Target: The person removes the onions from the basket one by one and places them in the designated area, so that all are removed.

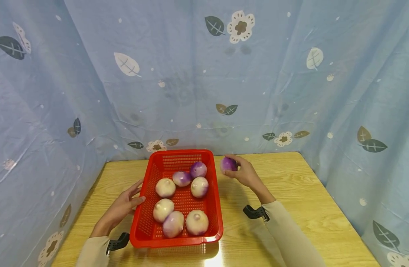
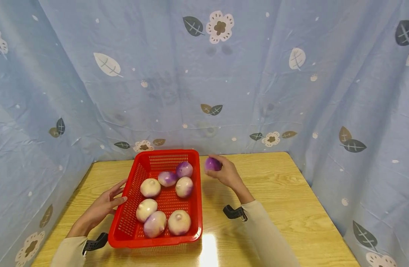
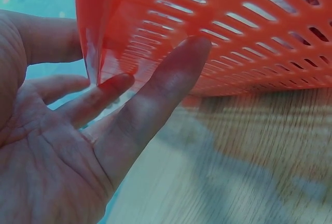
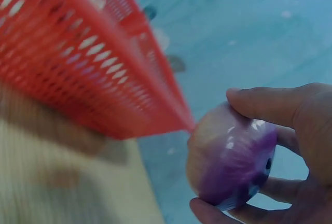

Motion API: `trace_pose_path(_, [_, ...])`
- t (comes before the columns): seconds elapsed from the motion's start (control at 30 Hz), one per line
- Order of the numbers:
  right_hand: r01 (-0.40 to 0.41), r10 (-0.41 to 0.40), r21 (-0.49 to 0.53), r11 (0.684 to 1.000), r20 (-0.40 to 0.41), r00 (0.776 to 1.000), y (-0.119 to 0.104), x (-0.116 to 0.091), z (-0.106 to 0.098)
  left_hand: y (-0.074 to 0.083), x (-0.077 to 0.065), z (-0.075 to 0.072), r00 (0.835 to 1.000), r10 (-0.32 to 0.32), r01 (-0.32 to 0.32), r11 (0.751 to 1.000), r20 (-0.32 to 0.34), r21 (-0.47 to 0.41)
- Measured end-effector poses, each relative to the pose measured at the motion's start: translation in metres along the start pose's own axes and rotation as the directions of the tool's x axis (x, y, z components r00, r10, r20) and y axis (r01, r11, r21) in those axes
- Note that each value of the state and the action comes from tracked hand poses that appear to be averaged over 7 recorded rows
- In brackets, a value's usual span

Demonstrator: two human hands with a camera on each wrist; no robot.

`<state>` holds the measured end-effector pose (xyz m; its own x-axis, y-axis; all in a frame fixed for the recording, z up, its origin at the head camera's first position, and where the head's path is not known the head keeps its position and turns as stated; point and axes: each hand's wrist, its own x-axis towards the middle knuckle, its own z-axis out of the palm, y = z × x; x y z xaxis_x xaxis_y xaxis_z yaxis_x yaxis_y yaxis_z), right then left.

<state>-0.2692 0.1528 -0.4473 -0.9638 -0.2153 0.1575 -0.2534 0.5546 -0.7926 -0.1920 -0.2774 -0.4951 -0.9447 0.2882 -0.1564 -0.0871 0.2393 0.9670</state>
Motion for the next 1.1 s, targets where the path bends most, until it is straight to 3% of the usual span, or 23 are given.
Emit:
trace_pose_path(0.13, [-0.022, 0.019, -0.072, 0.997, -0.034, 0.999, 0.014, 0.006, 0.005, -0.002, 0.001, -0.001, 1.0, 0.003, -0.003, 1.0, 0.003, -0.002])
trace_pose_path(0.43, [-0.071, 0.065, -0.069, 0.995, -0.082, 0.995, 0.05, 0.023, 0.015, -0.001, 0.002, 0.001, 1.0, 0.002, -0.002, 1.0, 0.003, 0.003])
trace_pose_path(0.73, [-0.088, 0.065, -0.166, 0.982, -0.137, 0.988, 0.066, 0.044, 0.033, 0.001, 0.001, 0.0, 1.0, -0.004, 0.004, 1.0, -0.006, 0.008])
trace_pose_path(0.9, [-0.153, 0.136, -0.151, 0.977, -0.123, 0.983, 0.074, 0.053, 0.036, 0.001, 0.001, 0.0, 1.0, -0.009, 0.009, 1.0, -0.005, 0.005])
trace_pose_path(1.1, [-0.16, 0.144, -0.17, 0.972, -0.101, 0.984, 0.081, 0.057, 0.038, 0.0, 0.002, 0.001, 1.0, -0.016, 0.016, 1.0, -0.019, 0.0])
